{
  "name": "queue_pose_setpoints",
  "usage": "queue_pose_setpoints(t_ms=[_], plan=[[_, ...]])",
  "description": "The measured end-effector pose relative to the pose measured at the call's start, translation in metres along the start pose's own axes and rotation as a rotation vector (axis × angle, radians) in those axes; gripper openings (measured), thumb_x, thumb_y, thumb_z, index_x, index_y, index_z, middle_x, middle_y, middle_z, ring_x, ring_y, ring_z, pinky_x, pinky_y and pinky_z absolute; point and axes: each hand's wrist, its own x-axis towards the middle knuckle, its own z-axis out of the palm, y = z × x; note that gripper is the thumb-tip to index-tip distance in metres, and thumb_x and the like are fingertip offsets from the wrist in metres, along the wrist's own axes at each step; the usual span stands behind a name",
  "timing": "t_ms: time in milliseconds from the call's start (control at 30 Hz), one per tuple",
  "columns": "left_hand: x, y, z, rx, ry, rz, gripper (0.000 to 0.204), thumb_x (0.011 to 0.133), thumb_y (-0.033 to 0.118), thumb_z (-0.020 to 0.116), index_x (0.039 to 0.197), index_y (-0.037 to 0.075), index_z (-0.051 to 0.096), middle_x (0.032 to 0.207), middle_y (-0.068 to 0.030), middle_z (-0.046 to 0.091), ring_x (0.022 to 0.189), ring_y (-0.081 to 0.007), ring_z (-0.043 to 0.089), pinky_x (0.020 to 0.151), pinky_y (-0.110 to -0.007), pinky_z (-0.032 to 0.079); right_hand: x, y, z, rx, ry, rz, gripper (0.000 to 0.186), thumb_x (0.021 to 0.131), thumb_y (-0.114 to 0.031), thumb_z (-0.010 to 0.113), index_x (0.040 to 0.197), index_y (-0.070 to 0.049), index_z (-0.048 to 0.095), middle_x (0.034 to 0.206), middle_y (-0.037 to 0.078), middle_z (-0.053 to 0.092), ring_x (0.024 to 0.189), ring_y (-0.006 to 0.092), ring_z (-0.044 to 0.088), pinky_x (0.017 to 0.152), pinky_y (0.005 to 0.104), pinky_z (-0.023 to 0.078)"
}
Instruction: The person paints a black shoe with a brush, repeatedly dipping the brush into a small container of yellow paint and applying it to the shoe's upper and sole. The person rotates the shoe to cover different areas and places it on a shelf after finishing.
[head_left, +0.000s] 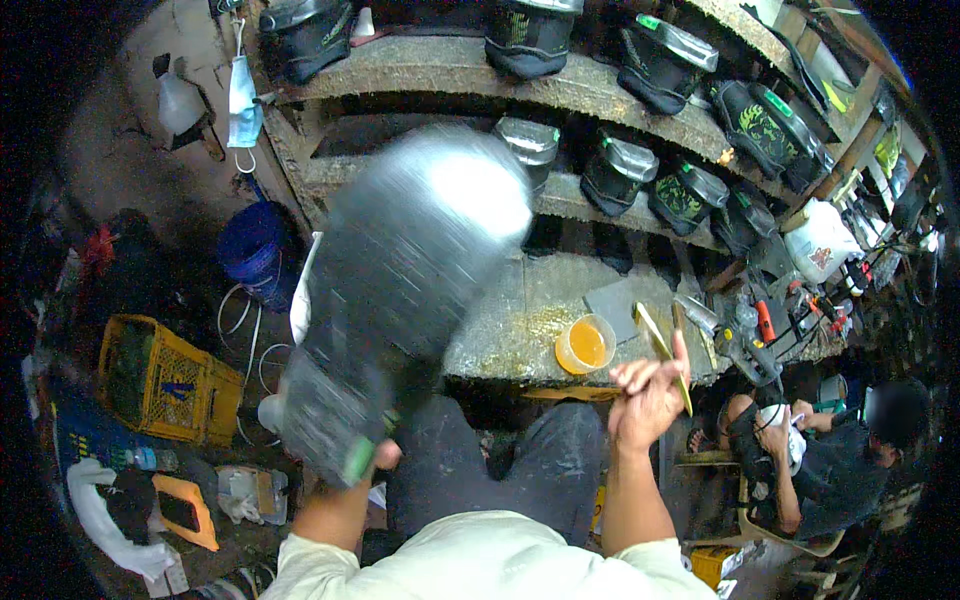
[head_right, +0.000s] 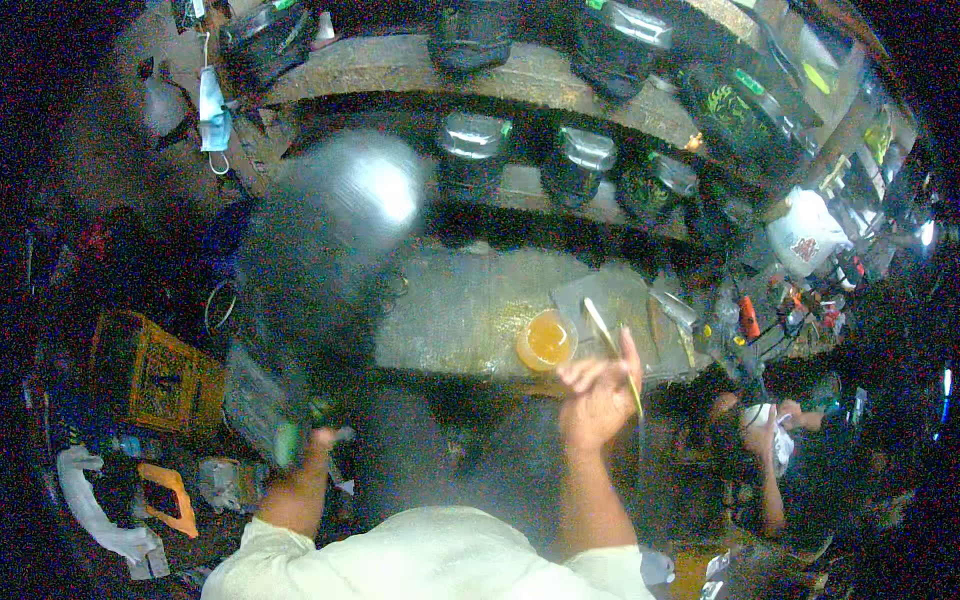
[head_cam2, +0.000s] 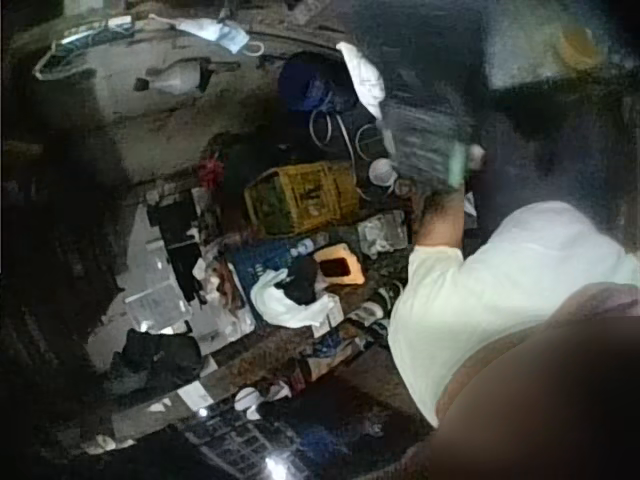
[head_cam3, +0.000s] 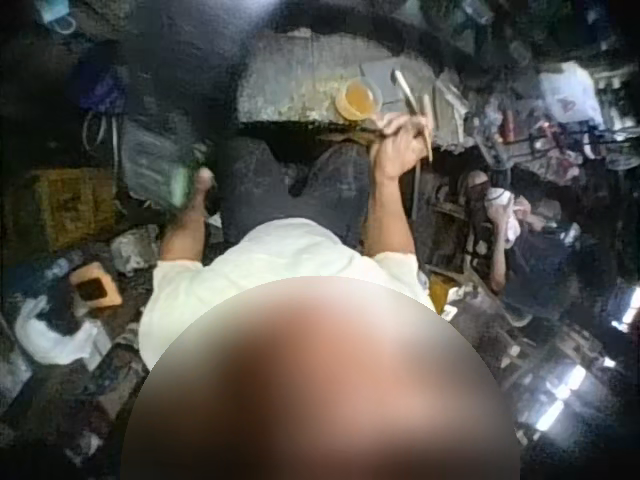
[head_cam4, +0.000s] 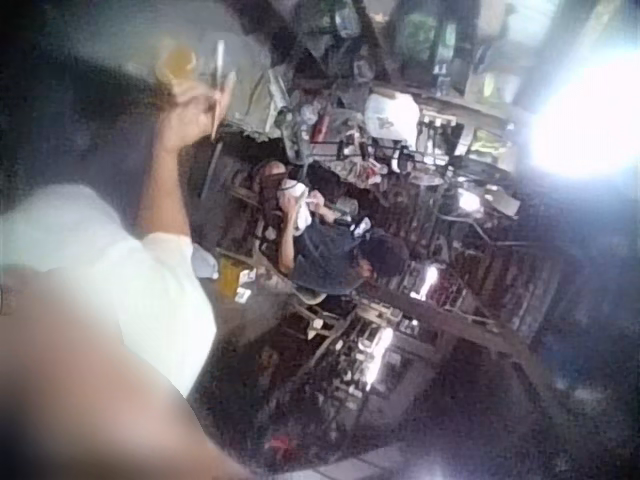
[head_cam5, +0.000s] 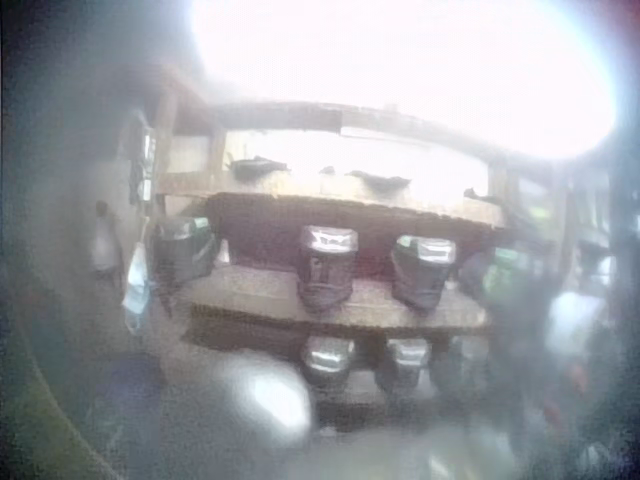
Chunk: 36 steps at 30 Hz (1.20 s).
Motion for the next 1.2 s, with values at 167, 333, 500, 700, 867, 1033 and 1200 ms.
queue_pose_setpoints(t_ms=[167,333,500,700,867,1033,1200], plan=[[-0.098,-0.032,-0.024,-0.684,-0.236,-0.376,0.060,0.098,0.040,0.048,0.149,0.008,0.046,0.160,-0.0099,0.034,0.146,-0.0316,0.032,0.121,-0.052,0.024,-0.002,0.011,0.072,0.333,-0.298,0.091,0.093,0.098,-0.054,0.061,0.162,-0.005,0.015,0.168,0.014,0.023,0.146,0.0276,0.037,0.120,0.0476,0.034],[-0.150,-0.067,-0.031,-0.548,-0.178,-0.586,0.077,0.096,0.045,0.055,0.157,0.004,0.033,0.163,-0.0179,0.032,0.148,-0.0352,0.034,0.123,-0.052,0.026,-0.035,0.010,0.087,0.149,-0.210,0.376,0.107,0.082,-0.016,0.078,0.163,-0.001,0.010,0.169,0.017,0.019,0.155,0.0278,0.022,0.123,0.0414,0.024],[-0.112,-0.040,-0.066,0.189,-0.279,-0.218,0.105,0.087,0.057,0.072,0.159,-0.001,0.022,0.163,-0.0275,0.026,0.153,-0.0369,0.027,0.125,-0.049,0.018,-0.084,0.020,0.079,0.113,-0.439,0.463,0.111,0.081,-0.006,0.079,0.164,-0.009,0.006,0.169,0.020,0.017,0.155,0.0303,0.021,0.122,0.0465,0.025],[-0.030,-0.044,-0.011,-0.857,-0.743,-0.691,0.128,0.071,0.065,0.080,0.159,-0.006,0.019,0.156,-0.0301,0.037,0.145,-0.0388,0.040,0.119,-0.051,0.032,-0.108,0.053,0.101,0.269,-0.654,0.565,0.103,0.086,0.003,0.075,0.164,-0.009,0.009,0.167,0.019,0.023,0.147,0.0316,0.039,0.117,0.0476,0.038],[-0.033,-0.043,-0.008,-1.227,-0.795,-0.835,0.129,0.063,0.051,0.087,0.157,-0.008,0.021,0.141,-0.0402,0.049,0.134,-0.0499,0.050,0.111,-0.057,0.041,-0.035,0.015,0.031,-0.180,-0.271,0.186,0.068,0.106,-0.042,0.053,0.154,0.003,0.036,0.102,0.019,0.074,0.080,0.0251,0.072,0.080,0.0391,0.060],[-0.033,-0.054,-0.007,-1.292,-0.820,-0.880,0.120,0.057,0.047,0.087,0.148,-0.010,0.034,0.132,-0.0433,0.053,0.127,-0.0576,0.053,0.106,-0.065,0.044,0.026,-0.002,-0.044,-0.588,-0.063,0.245,0.052,0.108,-0.047,0.048,0.132,-0.004,0.066,0.078,0.004,0.067,0.068,0.0135,0.064,0.065,0.0291,0.055],[-0.033,-0.076,-0.009,-1.071,-0.470,-0.975,0.110,0.067,0.064,0.079,0.150,0.004,0.041,0.133,-0.0281,0.060,0.120,-0.0510,0.059,0.105,-0.067,0.044,0.032,0.000,-0.056,-0.554,-0.125,0.253,0.025,0.098,-0.005,0.067,0.120,0.006,0.067,0.101,0.013,0.071,0.086,0.0186,0.072,0.079,0.0316,0.062]])
